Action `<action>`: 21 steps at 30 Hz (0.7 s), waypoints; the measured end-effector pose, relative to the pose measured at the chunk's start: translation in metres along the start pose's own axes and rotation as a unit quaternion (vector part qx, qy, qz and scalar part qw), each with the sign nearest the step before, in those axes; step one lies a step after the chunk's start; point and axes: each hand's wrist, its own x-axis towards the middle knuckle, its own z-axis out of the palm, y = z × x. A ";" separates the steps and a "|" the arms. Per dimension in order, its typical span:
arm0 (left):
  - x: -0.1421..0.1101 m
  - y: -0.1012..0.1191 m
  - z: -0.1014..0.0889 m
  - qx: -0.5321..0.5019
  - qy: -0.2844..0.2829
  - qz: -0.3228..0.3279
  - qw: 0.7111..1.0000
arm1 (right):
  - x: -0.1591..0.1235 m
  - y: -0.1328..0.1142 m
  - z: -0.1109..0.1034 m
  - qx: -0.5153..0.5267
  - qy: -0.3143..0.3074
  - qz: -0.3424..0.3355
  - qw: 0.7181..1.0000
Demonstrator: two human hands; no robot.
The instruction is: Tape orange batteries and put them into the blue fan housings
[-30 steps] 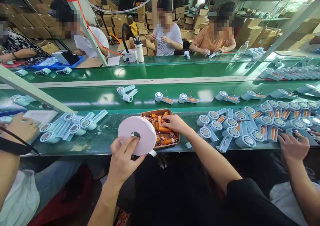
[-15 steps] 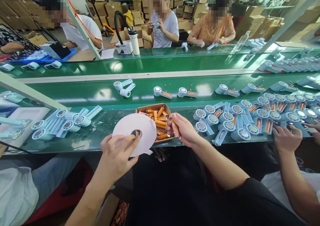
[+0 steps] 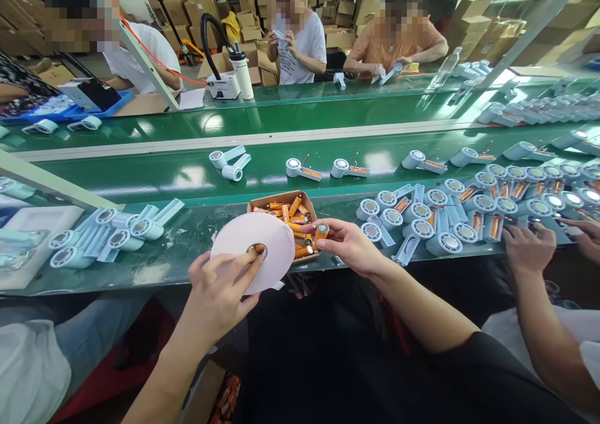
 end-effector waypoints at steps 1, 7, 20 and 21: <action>0.001 0.001 -0.001 0.001 0.000 0.003 1.000 | 0.000 -0.001 -0.001 -0.030 0.004 -0.017 0.999; 0.004 0.005 -0.007 0.030 -0.032 0.030 0.999 | -0.006 -0.007 0.000 -0.274 0.079 -0.080 0.955; 0.009 0.015 -0.012 0.051 -0.030 0.046 0.997 | 0.007 0.020 0.015 -0.296 0.098 -0.079 0.947; 0.008 0.015 -0.011 0.048 -0.028 0.042 0.998 | 0.009 0.022 0.015 -0.235 0.104 -0.069 0.964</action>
